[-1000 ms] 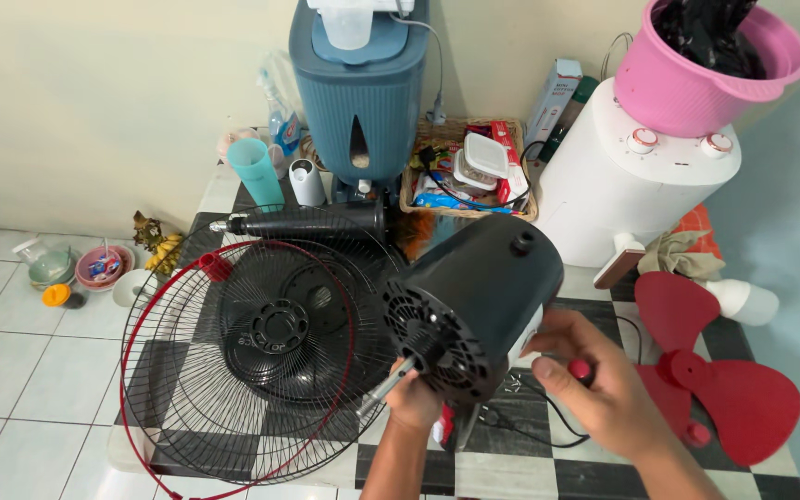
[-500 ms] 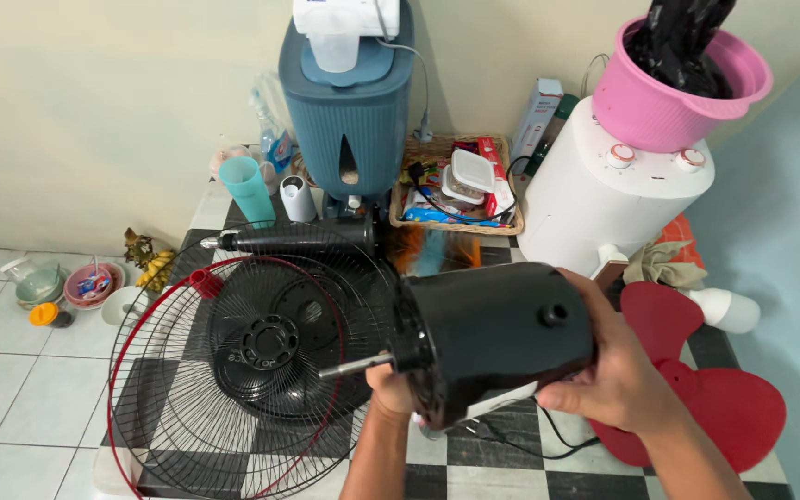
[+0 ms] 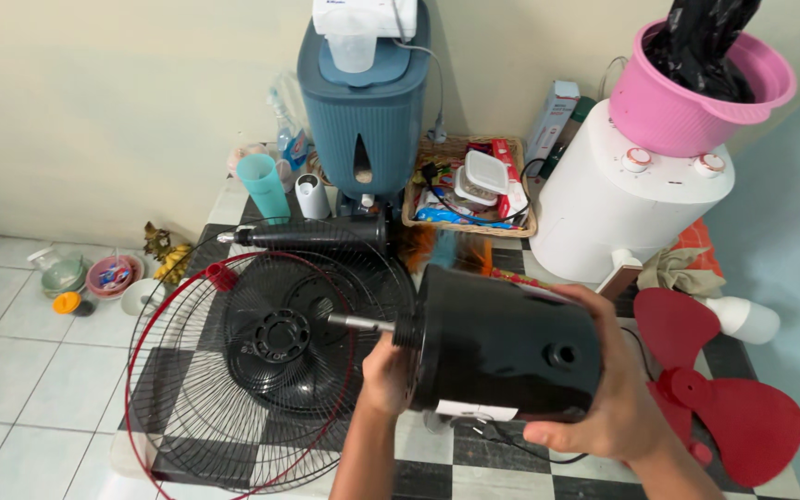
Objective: The person disassembles a red electric fan on a checkered table. They remove the front grill, unscrew and detach the red fan blades, and then use a screwdriver to remove the motor housing from the fan stand.
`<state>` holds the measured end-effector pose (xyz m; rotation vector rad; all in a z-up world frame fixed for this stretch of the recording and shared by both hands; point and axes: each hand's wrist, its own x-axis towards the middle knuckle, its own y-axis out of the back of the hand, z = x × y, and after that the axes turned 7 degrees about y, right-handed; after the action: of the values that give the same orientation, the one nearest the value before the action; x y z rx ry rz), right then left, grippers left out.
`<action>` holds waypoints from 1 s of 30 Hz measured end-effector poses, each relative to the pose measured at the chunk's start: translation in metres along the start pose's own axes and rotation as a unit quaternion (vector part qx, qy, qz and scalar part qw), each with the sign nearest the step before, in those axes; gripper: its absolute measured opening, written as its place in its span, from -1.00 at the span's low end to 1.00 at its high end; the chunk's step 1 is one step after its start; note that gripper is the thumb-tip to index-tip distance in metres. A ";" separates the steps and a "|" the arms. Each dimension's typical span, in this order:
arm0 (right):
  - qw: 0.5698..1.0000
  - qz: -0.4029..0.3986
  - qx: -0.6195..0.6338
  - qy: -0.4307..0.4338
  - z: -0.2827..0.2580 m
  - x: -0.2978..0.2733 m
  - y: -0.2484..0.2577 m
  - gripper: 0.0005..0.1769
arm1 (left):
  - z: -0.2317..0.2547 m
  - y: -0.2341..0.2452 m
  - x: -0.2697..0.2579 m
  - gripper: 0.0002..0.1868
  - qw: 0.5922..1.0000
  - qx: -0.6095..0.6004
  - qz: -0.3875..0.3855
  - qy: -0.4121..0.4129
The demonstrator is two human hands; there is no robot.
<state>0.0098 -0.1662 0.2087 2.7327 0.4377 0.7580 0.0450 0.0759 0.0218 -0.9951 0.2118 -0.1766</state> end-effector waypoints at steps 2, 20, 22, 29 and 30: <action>1.000 0.017 -0.018 -0.001 0.000 -0.005 -0.004 0.38 | 0.011 -0.014 -0.023 -0.62 0.982 0.087 0.151 -0.065; 0.998 0.019 -0.018 -0.065 -0.011 -0.031 -0.019 0.49 | 0.136 -0.247 -0.100 -0.09 0.462 0.810 -0.061 -0.356; 0.999 -0.002 -0.012 -0.037 -0.010 -0.033 -0.015 0.46 | 0.136 -0.246 -0.100 -0.07 0.483 0.812 -0.064 -0.322; 0.980 0.134 0.132 0.071 -0.018 -0.004 0.049 -0.37 | 0.137 -0.230 -0.089 -0.01 0.486 0.811 -0.045 -0.323; 0.965 0.118 0.151 0.178 -0.025 0.005 0.061 -0.39 | 0.137 -0.229 -0.087 -0.02 0.486 0.810 -0.044 -0.325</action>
<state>0.0136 -0.2158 0.2522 2.9671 0.3215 1.3601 -0.0159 0.0856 0.2959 0.9338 -0.6840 -0.0138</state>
